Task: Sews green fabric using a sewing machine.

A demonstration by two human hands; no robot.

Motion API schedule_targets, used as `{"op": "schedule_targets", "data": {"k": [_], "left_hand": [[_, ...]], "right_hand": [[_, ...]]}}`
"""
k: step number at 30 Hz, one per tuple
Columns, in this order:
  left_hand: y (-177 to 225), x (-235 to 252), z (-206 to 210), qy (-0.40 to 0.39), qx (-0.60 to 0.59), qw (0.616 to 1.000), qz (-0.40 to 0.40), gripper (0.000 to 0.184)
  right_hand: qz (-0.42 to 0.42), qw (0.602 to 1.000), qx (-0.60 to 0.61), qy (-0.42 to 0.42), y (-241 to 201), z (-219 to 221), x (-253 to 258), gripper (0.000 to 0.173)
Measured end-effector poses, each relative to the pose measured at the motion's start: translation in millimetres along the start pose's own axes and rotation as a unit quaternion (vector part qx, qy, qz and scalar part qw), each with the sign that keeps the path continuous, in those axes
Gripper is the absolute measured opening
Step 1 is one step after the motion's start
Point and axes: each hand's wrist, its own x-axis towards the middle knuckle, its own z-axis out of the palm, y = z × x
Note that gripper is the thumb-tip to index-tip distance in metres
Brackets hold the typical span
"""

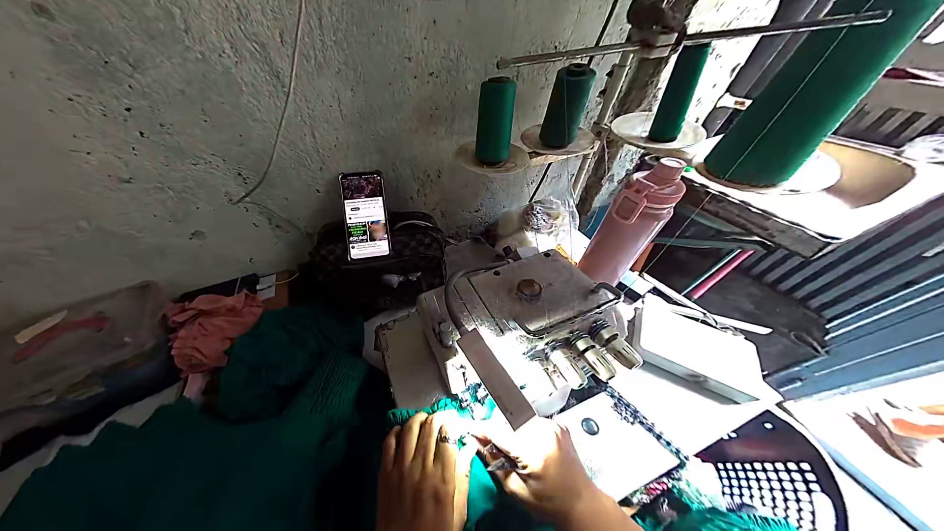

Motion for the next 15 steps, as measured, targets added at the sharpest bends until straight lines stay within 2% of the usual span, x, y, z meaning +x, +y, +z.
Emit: {"op": "schedule_targets", "data": {"k": [5,10,15], "left_hand": [[5.4,-5.8,-8.0,-0.057,-0.024,0.998,-0.005,0.040],[6.4,-4.4,-10.0,-0.065,-0.039,0.997,-0.019,0.040],[6.4,-3.3,-7.6,-0.057,-0.039,0.997,-0.020,0.041]], "right_hand": [[-0.115,0.991,-0.058,-0.039,10.3,-10.5,10.6,0.020],[-0.233,0.962,-0.096,-0.103,20.8,-34.3,27.6,0.020],[-0.219,0.964,-0.084,-0.122,34.4,-53.5,28.9,0.016]]}}
